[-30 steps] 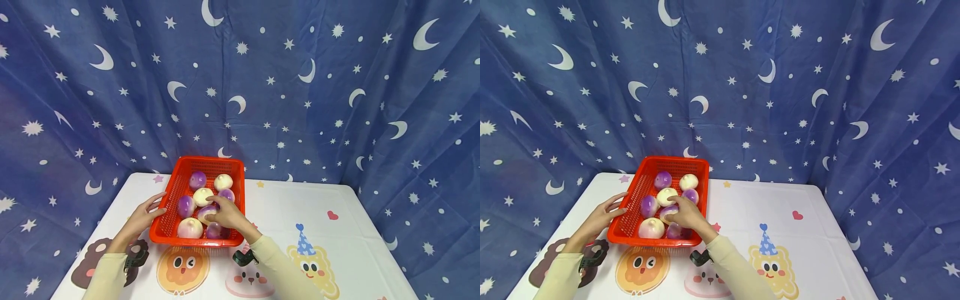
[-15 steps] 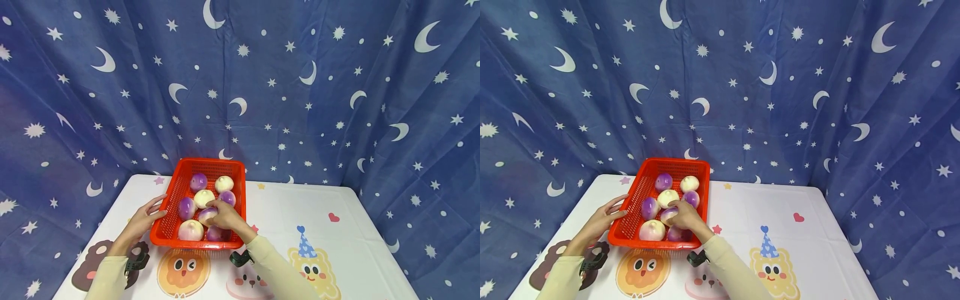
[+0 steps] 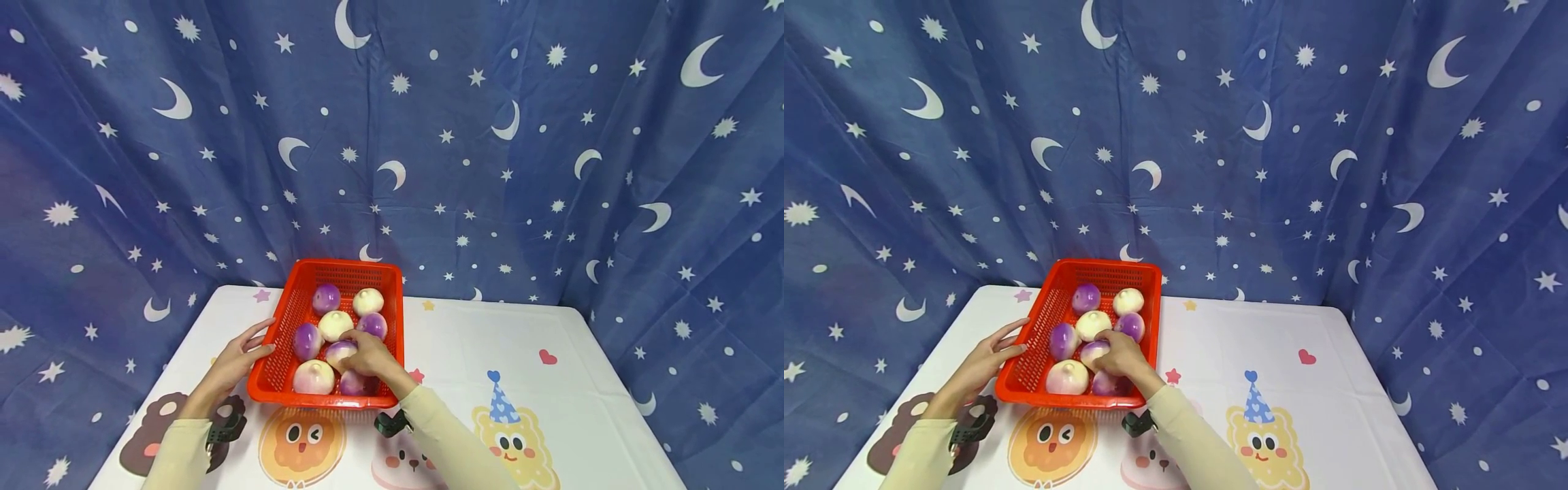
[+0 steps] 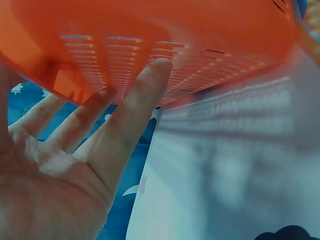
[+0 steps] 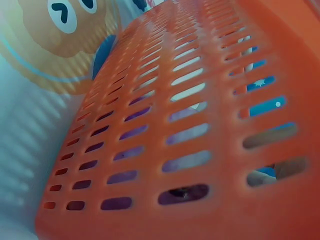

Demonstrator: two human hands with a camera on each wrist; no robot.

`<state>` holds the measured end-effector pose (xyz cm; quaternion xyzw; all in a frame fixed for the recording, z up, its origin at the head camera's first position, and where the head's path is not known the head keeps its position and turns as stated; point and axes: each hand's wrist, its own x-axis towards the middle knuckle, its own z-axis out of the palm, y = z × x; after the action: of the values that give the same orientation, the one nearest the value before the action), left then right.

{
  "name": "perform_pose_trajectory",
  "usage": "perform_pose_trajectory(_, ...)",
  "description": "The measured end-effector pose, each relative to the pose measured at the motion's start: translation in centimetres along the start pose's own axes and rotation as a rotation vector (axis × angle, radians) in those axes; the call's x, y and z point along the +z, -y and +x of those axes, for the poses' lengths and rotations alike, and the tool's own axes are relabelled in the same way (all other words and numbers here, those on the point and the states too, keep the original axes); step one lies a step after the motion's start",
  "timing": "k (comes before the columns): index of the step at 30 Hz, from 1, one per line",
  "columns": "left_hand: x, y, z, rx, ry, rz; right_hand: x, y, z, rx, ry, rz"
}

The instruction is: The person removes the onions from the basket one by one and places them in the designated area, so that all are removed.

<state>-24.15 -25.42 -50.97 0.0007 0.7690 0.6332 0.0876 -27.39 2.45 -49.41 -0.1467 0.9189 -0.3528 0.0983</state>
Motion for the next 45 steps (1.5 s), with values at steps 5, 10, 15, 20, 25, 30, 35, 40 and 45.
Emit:
perform_pose_trajectory(5,0.1,0.1,-0.1,0.000,-0.009,0.005,-0.3,0.1,-0.2,-0.055,-0.025,0.015)
perform_pose_trajectory(10,0.1,0.1,0.0,0.003,-0.010,0.016,-1.0,0.2,-0.6,-0.092,-0.050,0.044)
perform_pose_trajectory(15,0.1,0.1,-0.2,-0.009,-0.016,0.025,-1.8,0.4,-1.1,-0.117,-0.061,0.097)
perform_pose_trajectory(20,-0.1,0.2,-0.2,-0.002,-0.013,0.025,-2.6,0.7,-1.7,-0.110,-0.075,0.122)
perform_pose_trajectory(25,-0.1,0.3,-0.2,0.005,-0.004,0.018,-3.6,0.9,-2.4,-0.115,-0.099,0.140)
perform_pose_trajectory(30,0.0,0.3,-0.1,0.003,-0.002,0.022,-4.8,1.0,-3.0,-0.157,-0.118,0.205)
perform_pose_trajectory(35,0.0,0.2,-0.1,-0.006,-0.006,0.028,-6.0,1.1,-3.5,-0.172,-0.133,0.270)
perform_pose_trajectory(40,-0.1,0.3,-0.1,-0.001,-0.001,0.013,-7.0,0.9,-3.9,-0.185,-0.157,0.297)
perform_pose_trajectory(45,0.0,0.2,-0.2,-0.010,-0.003,0.017,-7.9,0.3,-4.1,-0.160,-0.170,0.346)
